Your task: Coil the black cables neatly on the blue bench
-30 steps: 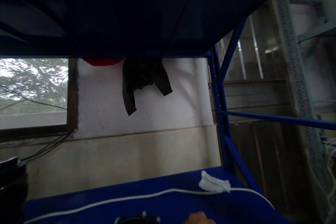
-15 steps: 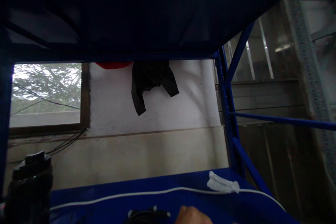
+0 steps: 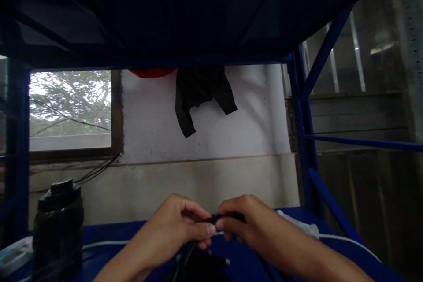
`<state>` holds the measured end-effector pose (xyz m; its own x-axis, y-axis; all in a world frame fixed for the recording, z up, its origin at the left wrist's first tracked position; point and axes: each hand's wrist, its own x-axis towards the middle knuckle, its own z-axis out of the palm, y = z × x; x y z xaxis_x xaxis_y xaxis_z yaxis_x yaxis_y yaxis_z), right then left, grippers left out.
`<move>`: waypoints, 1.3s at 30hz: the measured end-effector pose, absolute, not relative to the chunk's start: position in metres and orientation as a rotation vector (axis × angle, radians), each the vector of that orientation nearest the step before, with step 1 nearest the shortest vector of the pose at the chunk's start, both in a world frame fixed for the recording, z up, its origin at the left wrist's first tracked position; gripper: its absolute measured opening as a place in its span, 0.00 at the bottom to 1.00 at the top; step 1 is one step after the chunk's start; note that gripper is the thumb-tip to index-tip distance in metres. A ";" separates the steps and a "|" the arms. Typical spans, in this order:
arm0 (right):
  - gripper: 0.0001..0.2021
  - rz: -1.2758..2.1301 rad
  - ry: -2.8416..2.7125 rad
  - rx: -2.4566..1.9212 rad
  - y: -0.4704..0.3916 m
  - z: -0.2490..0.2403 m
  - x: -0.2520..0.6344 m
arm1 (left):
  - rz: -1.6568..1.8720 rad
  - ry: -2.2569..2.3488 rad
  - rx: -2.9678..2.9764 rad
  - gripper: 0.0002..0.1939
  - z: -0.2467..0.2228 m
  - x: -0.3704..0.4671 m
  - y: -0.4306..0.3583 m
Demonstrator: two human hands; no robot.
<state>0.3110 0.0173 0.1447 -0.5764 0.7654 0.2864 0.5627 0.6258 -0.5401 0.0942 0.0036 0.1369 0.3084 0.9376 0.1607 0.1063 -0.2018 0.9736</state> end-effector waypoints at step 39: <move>0.20 0.714 -2.098 -0.825 0.067 0.027 0.230 | 1.449 1.300 1.514 0.14 0.016 0.027 0.022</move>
<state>0.2296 0.0671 0.0272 -0.5047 0.7421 0.4411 0.3189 0.6351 -0.7036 0.0267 0.0223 0.0164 -0.1090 0.9435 0.3129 0.2088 -0.2860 0.9352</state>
